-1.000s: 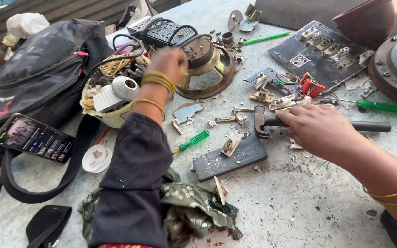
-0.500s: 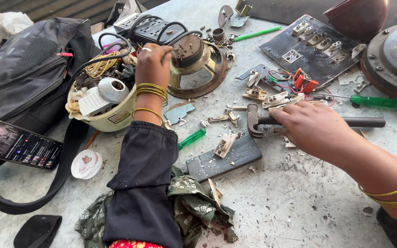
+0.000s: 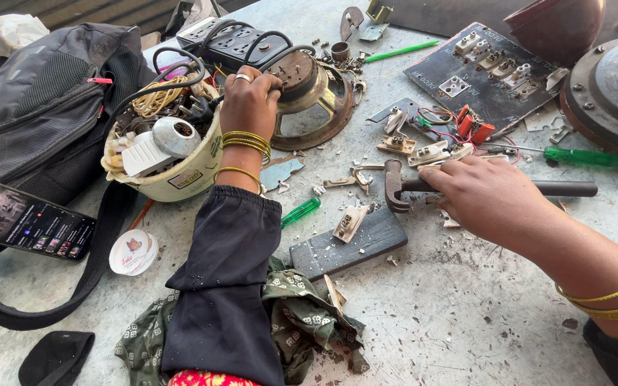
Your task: The person disassembles small electrical components using a hammer and a screwdriver. They repeatedly strike parts on a metal block to separate them, then use the screwdriver to pry or adjust internal pieces. The person handles multiple small components one at a time, placing them into a container after processing.
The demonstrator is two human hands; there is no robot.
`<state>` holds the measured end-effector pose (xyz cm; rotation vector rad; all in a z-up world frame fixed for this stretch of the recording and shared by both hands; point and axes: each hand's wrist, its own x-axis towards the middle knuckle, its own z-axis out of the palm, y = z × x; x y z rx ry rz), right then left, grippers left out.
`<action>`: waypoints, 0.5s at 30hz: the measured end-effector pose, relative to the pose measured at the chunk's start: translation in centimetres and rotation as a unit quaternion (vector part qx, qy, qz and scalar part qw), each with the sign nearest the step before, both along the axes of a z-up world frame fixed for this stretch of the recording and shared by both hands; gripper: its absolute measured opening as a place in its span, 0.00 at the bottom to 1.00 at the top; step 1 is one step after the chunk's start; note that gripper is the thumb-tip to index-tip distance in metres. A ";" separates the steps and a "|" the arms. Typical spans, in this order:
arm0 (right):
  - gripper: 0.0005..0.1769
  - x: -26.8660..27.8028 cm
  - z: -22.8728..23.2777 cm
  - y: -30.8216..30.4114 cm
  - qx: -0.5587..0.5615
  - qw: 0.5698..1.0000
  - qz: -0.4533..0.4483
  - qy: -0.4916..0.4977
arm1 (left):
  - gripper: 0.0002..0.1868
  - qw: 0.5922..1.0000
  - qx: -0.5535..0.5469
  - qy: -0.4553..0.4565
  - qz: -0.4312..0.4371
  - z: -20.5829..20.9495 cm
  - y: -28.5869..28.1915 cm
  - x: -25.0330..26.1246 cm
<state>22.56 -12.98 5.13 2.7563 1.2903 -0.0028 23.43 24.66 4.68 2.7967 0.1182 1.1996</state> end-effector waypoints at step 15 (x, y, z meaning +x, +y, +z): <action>0.31 0.0 0.2 -0.1 -0.001 1.000 0.002 -0.005 | 0.06 0.994 -0.054 -0.098 -0.008 -0.5 0.4 0.3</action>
